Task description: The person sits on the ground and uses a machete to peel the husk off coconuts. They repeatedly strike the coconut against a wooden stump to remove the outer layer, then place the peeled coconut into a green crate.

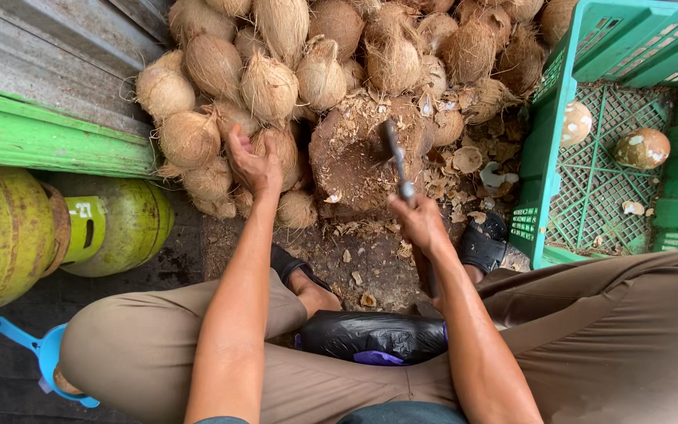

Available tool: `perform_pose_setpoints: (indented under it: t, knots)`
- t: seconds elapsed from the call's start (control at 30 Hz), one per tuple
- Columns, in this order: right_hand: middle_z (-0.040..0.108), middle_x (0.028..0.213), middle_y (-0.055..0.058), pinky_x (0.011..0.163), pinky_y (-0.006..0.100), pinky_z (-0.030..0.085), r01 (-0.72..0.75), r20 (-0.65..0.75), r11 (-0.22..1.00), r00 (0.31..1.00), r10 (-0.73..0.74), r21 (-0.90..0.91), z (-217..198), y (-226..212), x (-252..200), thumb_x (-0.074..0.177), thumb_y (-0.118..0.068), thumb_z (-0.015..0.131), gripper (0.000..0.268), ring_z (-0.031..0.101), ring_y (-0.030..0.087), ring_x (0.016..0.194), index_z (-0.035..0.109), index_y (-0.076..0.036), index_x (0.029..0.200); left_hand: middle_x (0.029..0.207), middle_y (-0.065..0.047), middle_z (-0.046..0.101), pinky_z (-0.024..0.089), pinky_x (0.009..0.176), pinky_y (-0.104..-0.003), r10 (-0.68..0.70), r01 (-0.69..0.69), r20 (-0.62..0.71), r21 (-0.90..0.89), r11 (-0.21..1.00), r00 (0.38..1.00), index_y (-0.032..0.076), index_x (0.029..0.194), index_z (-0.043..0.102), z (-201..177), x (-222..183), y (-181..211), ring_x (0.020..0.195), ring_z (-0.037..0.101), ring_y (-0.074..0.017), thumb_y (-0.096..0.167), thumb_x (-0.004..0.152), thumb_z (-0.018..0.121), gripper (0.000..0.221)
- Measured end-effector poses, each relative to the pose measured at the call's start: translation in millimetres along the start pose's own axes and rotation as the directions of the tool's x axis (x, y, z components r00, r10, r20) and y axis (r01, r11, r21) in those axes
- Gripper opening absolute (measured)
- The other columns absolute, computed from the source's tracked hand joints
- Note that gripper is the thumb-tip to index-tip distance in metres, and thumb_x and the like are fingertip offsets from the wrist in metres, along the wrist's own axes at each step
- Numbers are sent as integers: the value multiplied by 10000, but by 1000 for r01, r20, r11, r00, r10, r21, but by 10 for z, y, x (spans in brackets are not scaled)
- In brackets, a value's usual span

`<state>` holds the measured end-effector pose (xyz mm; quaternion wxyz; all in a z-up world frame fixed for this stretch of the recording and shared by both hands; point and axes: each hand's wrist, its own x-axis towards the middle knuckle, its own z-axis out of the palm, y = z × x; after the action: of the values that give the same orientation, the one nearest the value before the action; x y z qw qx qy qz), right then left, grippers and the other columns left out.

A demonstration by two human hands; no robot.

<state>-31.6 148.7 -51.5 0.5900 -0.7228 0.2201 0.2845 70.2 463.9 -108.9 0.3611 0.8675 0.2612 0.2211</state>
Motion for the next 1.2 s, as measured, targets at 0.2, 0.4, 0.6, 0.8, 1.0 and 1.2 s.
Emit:
perform_pose_setpoints:
  t: [0.2, 0.4, 0.6, 0.8, 1.0, 1.2]
  knots:
    - [543, 665, 28, 422, 299, 447, 179, -442, 950, 896, -49, 257, -149, -172, 23, 1029, -281, 623, 241, 483, 120, 462, 545, -105, 884, 1433, -190, 554, 464, 1076, -490, 171, -169, -2, 126, 978, 985, 100, 1484, 432, 44, 383, -198, 1268, 592, -304, 407, 925, 754, 715]
    - [554, 630, 23, 402, 307, 466, 155, -291, 966, 952, -91, 207, 147, -146, 34, 992, -266, 637, 263, 498, 124, 445, 501, -109, 829, 1541, -225, 467, 310, 1216, -606, 115, -102, -20, 326, 940, 993, 129, 1521, 385, 210, 133, -412, 1462, 453, -388, 588, 964, 701, 787]
    - [524, 606, 14, 386, 315, 442, 153, -103, 988, 983, -150, 24, 411, -151, 113, 976, -323, 638, 275, 483, 130, 438, 529, -121, 825, 1563, -293, 343, 257, 1149, -655, -30, -100, 219, 559, 823, 975, 136, 1602, 107, 252, -266, -568, 1416, 395, -453, 643, 668, 857, 1301]
    - [506, 628, 1, 459, 343, 469, 134, -6, 964, 990, -139, -230, 460, -237, 100, 971, -433, 657, 384, 470, 136, 495, 530, -107, 811, 1476, -364, 370, 297, 1094, -662, 90, -204, 234, 530, 823, 968, 174, 1597, 21, 305, -51, -565, 1318, 437, -500, 566, 539, 1004, 1496]
    - [502, 661, 14, 479, 341, 499, 94, 262, 976, 964, -41, -194, 556, -413, -113, 974, -407, 641, 328, 490, 145, 526, 530, -113, 879, 1391, -299, 500, 389, 1097, -600, 112, -201, 244, 380, 903, 963, 216, 1624, 41, 135, -37, -419, 1239, 548, -411, 441, 546, 1034, 1483]
    - [539, 713, 14, 489, 308, 471, -8, 54, 989, 998, 16, -147, 225, -459, -191, 964, -332, 651, 218, 505, 132, 554, 587, -128, 1006, 1396, -235, 526, 389, 1078, -581, -185, 70, 328, 331, 941, 926, 240, 1608, 78, -117, 60, -81, 1261, 542, -349, 389, 514, 1047, 1469]
